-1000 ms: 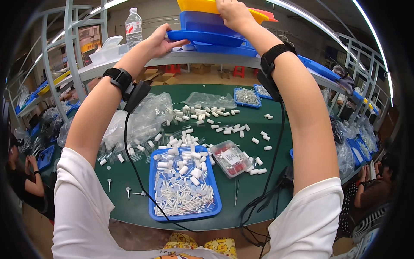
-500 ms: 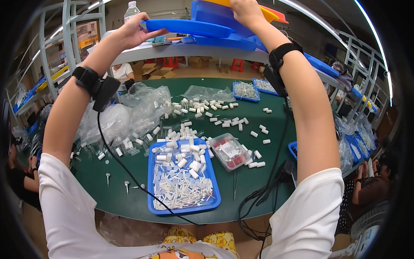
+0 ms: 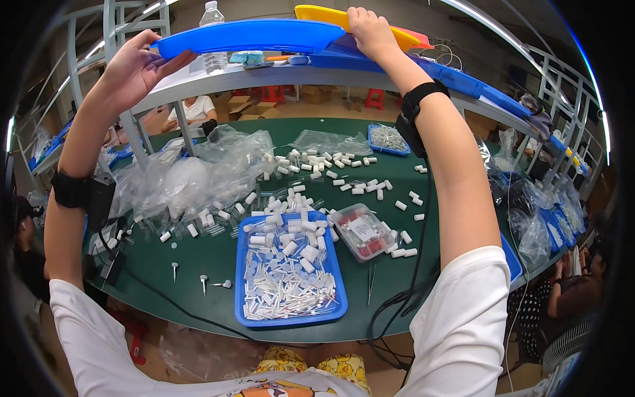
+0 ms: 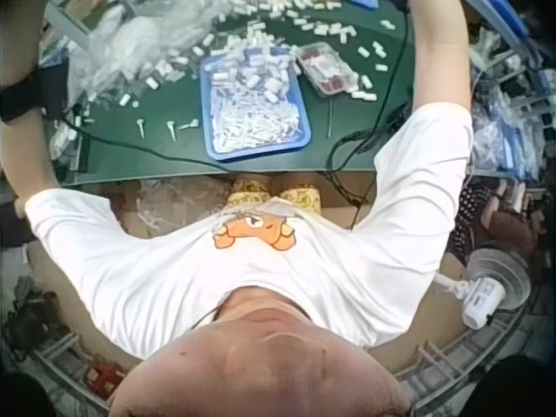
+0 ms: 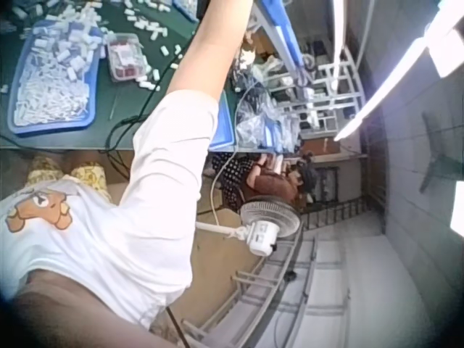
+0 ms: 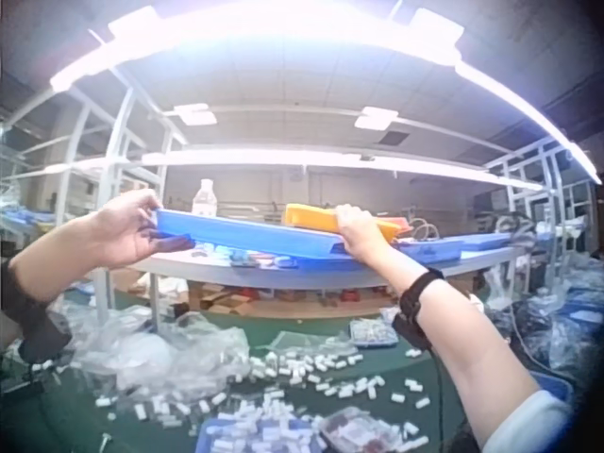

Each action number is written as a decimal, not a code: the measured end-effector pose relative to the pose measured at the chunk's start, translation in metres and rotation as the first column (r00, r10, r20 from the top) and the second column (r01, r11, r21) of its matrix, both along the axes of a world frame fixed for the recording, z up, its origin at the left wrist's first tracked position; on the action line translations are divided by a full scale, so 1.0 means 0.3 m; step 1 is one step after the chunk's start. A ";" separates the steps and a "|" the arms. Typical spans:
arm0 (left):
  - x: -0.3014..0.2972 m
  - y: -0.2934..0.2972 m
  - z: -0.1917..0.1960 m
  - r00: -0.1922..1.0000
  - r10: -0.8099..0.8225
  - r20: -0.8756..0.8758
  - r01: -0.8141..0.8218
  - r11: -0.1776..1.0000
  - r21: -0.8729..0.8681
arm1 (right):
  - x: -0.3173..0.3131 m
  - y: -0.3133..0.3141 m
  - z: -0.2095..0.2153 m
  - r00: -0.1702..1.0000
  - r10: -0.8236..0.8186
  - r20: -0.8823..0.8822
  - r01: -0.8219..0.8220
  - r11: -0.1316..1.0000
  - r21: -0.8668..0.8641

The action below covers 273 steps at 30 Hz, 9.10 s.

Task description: The recorder is assembling small plastic components, likely for a medical or laboratory device, by inserting a thin rod into a white plastic housing.

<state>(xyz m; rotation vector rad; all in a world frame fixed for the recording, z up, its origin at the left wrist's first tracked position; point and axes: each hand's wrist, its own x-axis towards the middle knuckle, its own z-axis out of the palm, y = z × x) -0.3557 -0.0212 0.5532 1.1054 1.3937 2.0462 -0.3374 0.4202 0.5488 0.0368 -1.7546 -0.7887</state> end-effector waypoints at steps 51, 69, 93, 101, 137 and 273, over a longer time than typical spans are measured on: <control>1.001 -1.087 -1.416 0.070 0.874 0.480 -0.997 0.041 0.069 | 0.113 -1.246 -1.355 -0.030 0.174 0.984 -0.227 0.958 -0.176; 1.050 -1.360 -1.514 -0.055 0.874 0.482 -0.998 -0.068 0.009 | -0.015 -1.362 -1.406 -0.301 0.750 0.589 -0.118 0.583 -0.804; 0.962 -1.147 -1.504 -0.156 0.870 0.468 -0.987 -0.120 -0.106 | -0.223 -1.526 -1.325 0.058 0.735 0.676 0.258 0.643 -0.721; 0.729 -0.872 -1.570 0.064 0.823 0.564 -0.957 0.211 -0.198 | -0.005 -1.366 -1.137 -0.231 0.902 0.364 -0.073 0.357 -0.931; 0.831 -0.474 -1.922 0.719 0.410 0.561 -0.313 0.912 -0.265 | 1.128 -0.958 -2.502 -0.124 0.923 0.365 0.883 0.270 -0.383; 0.585 0.186 -1.336 0.867 -0.021 0.498 0.080 0.992 -0.097 | 0.927 -0.690 -1.199 0.517 0.718 0.466 -0.054 0.571 -0.819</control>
